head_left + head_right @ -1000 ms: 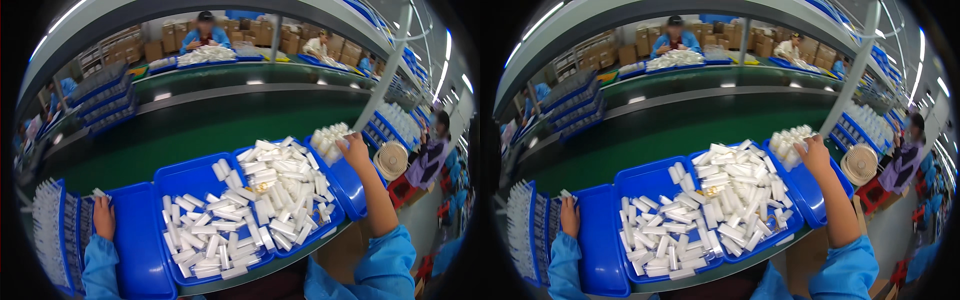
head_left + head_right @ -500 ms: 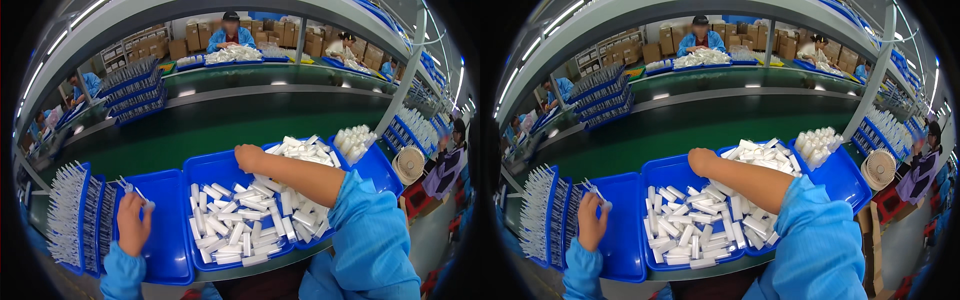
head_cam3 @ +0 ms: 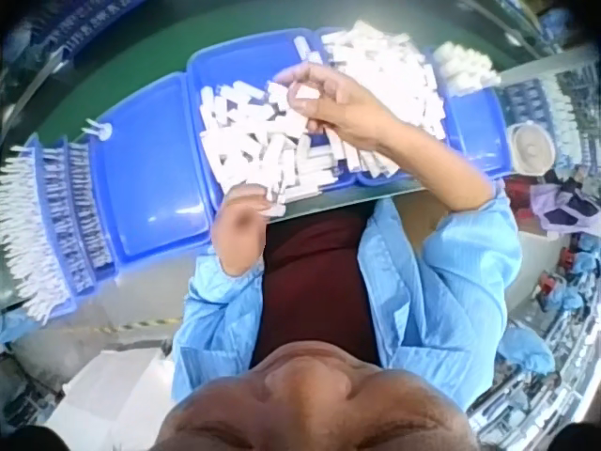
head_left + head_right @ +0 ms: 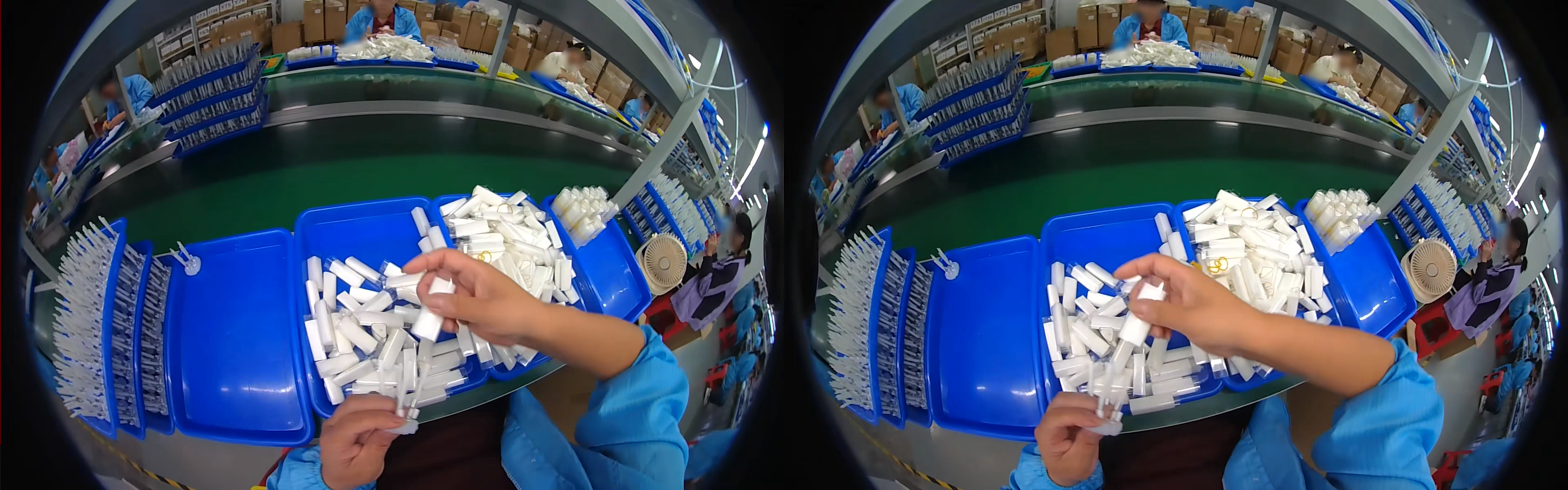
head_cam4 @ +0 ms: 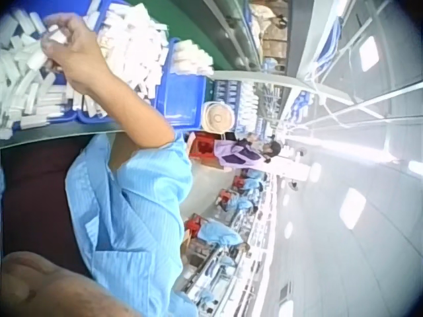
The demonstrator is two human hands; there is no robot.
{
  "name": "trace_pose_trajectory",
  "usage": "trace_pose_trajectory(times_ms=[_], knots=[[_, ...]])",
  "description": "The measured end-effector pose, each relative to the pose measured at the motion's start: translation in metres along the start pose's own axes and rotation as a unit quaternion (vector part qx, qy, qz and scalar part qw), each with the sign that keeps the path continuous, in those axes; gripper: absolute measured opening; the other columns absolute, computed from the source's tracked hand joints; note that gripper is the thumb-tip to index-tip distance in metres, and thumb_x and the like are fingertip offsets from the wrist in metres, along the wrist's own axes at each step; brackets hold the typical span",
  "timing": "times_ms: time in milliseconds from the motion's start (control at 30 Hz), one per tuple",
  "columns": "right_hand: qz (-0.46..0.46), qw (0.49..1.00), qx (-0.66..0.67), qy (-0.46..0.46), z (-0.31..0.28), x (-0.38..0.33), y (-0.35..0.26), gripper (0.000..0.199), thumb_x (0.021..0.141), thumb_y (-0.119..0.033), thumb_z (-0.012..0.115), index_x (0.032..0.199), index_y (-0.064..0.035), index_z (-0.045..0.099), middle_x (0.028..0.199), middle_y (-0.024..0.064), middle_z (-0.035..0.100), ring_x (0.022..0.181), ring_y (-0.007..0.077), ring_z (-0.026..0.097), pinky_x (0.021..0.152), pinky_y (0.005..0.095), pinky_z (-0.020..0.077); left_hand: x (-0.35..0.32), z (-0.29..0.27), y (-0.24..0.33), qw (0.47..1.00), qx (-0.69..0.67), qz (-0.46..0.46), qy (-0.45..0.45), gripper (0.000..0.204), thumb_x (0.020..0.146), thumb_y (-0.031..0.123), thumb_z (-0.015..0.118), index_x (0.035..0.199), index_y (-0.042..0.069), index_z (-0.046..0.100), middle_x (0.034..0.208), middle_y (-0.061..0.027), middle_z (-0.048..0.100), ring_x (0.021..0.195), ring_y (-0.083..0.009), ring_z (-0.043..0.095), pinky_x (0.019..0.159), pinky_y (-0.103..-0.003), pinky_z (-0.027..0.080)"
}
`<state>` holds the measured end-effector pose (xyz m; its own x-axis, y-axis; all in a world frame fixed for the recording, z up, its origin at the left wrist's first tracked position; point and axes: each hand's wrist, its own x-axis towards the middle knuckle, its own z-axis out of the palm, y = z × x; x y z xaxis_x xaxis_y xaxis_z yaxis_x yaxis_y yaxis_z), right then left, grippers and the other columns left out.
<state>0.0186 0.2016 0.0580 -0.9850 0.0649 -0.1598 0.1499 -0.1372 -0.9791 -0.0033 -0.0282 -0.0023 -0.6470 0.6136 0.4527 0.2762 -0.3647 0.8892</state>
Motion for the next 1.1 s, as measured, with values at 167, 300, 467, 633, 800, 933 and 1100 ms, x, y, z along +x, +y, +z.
trace_pose_trajectory(times_ms=[167, 300, 467, 633, 800, 933, 1100], knots=[[0.056, 0.98, 0.19, 0.0, -0.004, -0.021, 0.014, 0.038, 0.088, -0.013, 0.056, 0.122, -0.0054, 0.043, 0.093, 0.0008, 0.052, 0.079, 0.0076, 0.048, 0.065, 0.0206, 0.039, 0.013, 0.016, 0.003, 0.999, 0.038, -0.012, 0.0, 0.006, 0.079, 0.001, 0.062, 0.085, 0.001, 0.063, 0.084, -0.0114, 0.062, 0.076, -0.0234, 0.059, 0.067, -0.03, 0.046], [0.07, 0.97, 0.234, -0.008, -0.004, -0.023, 0.019, 0.03, 0.089, -0.014, 0.055, 0.116, -0.0066, 0.045, 0.091, 0.0005, 0.052, 0.077, 0.0078, 0.049, 0.065, 0.0212, 0.0394, 0.004, 0.015, -0.015, 0.999, 0.023, -0.033, -0.017, 0.01, 0.081, -0.003, 0.056, 0.09, -0.001, 0.06, 0.086, -0.0136, 0.061, 0.077, -0.0195, 0.06, 0.071, -0.029, 0.048], [-0.002, 0.993, -0.104, -0.057, -0.012, -0.023, 0.02, 0.016, 0.091, -0.019, 0.051, 0.099, -0.0071, 0.046, 0.086, 0.0012, 0.053, 0.07, 0.0104, 0.051, 0.063, 0.0246, 0.0412, 0.004, 0.014, -0.011, 0.997, -0.023, -0.077, 0.013, 0.007, 0.081, -0.001, 0.058, 0.087, 0.0, 0.062, 0.087, -0.0141, 0.062, 0.078, -0.0204, 0.06, 0.071, -0.029, 0.048], [-0.047, 0.952, -0.298, -0.056, -0.011, -0.031, 0.008, 0.016, 0.092, -0.022, 0.049, 0.096, -0.0072, 0.044, 0.079, 0.0063, 0.051, 0.066, 0.015, 0.049, 0.061, 0.0272, 0.0389, 0.003, 0.001, -0.014, 0.994, 0.035, -0.076, -0.076, 0.007, 0.081, 0.0, 0.059, 0.087, 0.001, 0.062, 0.087, -0.0134, 0.063, 0.083, -0.021, 0.059, 0.074, -0.03, 0.047], [-0.142, 0.9, -0.406, -0.073, -0.008, -0.037, 0.013, 0.015, 0.091, -0.021, 0.048, 0.096, -0.007, 0.046, 0.082, 0.0083, 0.052, 0.076, 0.0213, 0.048, 0.072, 0.0309, 0.0373, 0.006, 0.004, -0.009, 0.996, 0.021, -0.006, -0.089, 0.007, 0.079, -0.001, 0.061, 0.084, 0.002, 0.064, 0.084, -0.0113, 0.061, 0.072, -0.0245, 0.059, 0.065, -0.032, 0.047], [0.001, 0.981, -0.139, -0.138, -0.001, -0.042, 0.018, 0.016, 0.091, -0.022, 0.047, 0.096, -0.0077, 0.047, 0.086, 0.0082, 0.051, 0.083, 0.0242, 0.044, 0.083, 0.0351, 0.0304, 0.003, 0.0, -0.012, 0.992, 0.026, 0.059, -0.108, 0.007, 0.079, 0.0, 0.061, 0.086, 0.003, 0.063, 0.081, -0.0118, 0.06, 0.071, -0.0245, 0.057, 0.064, -0.033, 0.047], [-0.107, 0.931, -0.308, -0.162, 0.018, -0.038, 0.031, 0.019, 0.091, -0.025, 0.047, 0.099, -0.0081, 0.046, 0.088, 0.0086, 0.048, 0.086, 0.0256, 0.042, 0.082, 0.0357, 0.0296, -0.004, 0.001, -0.02, 0.996, 0.073, 0.053, -0.014, 0.014, 0.083, 0.008, 0.062, 0.094, 0.003, 0.054, 0.099, -0.0157, 0.05, 0.084, -0.0236, 0.054, 0.07, -0.03, 0.045]])
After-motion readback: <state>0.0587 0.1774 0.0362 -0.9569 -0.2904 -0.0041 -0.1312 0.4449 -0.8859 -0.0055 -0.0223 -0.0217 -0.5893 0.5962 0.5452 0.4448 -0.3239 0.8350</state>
